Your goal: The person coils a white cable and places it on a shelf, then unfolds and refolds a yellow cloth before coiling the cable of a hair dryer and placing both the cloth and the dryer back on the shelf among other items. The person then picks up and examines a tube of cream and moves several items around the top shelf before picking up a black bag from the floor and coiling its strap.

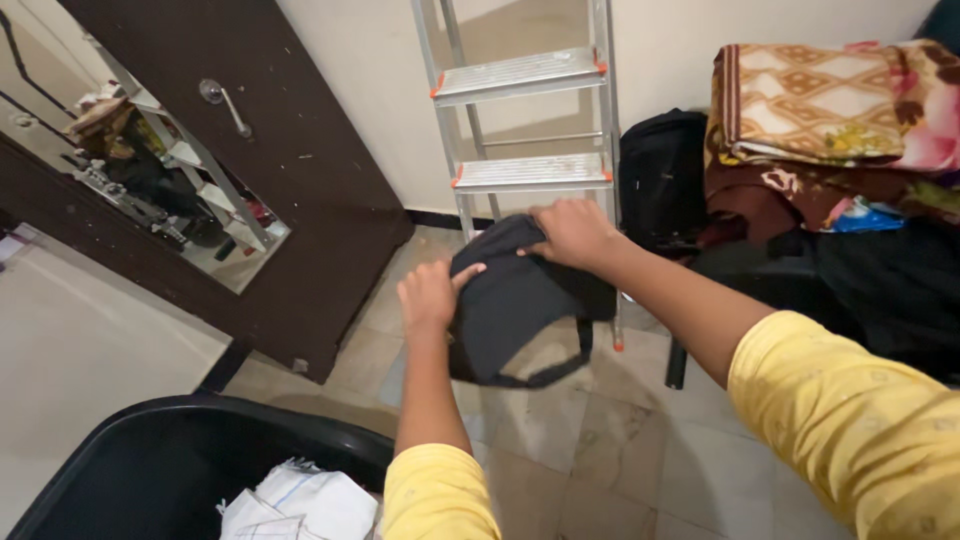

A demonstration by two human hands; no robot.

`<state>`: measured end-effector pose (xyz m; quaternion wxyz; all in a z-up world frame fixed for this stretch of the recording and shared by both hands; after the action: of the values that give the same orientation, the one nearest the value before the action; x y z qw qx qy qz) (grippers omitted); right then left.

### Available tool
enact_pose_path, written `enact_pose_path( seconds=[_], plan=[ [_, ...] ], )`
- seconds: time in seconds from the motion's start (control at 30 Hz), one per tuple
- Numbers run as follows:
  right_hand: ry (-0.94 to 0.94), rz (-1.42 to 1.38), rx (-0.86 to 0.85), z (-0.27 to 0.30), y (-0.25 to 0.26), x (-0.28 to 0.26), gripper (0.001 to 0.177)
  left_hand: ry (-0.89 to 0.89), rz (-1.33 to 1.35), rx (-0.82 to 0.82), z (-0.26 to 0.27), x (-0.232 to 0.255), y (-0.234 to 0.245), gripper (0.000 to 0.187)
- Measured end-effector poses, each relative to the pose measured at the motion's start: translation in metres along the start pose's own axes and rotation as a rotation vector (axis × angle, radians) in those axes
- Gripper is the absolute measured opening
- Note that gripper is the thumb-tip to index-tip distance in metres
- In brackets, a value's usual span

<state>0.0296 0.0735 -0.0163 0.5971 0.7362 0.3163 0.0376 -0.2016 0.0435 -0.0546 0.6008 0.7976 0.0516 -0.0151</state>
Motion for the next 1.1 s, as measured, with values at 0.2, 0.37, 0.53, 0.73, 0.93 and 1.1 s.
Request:
enact_pose_path(
  seconds=[0.2, 0.37, 0.53, 0.73, 0.93, 1.1],
  plan=[
    [0.103, 0.033, 0.098, -0.022, 0.000, -0.019, 0.038, -0.028, -0.012, 0.085, -0.010, -0.026, 0.024, 0.041],
    [0.345, 0.016, 0.264, -0.049, -0.006, -0.040, 0.042, -0.068, -0.008, 0.300, -0.013, -0.057, 0.046, 0.035],
    [0.543, 0.068, 0.467, -0.079, 0.003, -0.066, 0.040, -0.109, -0.026, 0.527, -0.035, -0.091, 0.064, 0.032],
    [0.587, 0.118, 0.490, -0.128, 0.007, -0.095, 0.035, -0.138, -0.023, 0.485, -0.075, -0.139, 0.065, 0.033],
    [0.464, -0.070, 0.266, -0.177, -0.006, -0.097, 0.040, -0.130, 0.034, 0.285, -0.100, -0.184, 0.063, 0.032],
    [0.227, -0.239, -0.104, -0.200, -0.039, -0.088, 0.050, -0.024, 0.182, 0.075, -0.084, -0.218, 0.056, 0.033]
  ],
)
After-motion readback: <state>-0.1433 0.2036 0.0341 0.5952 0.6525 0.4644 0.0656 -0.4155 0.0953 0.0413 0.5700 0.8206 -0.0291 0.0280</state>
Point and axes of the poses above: each hand's wrist, its own z-axis away from the middle knuckle, its own y-axis out of the back of the hand, x = y × z, the point moved 5 cm from there along -z, towards the middle knuckle, and after that the axes turned 12 degrees about -z, right-handed, at the moved point
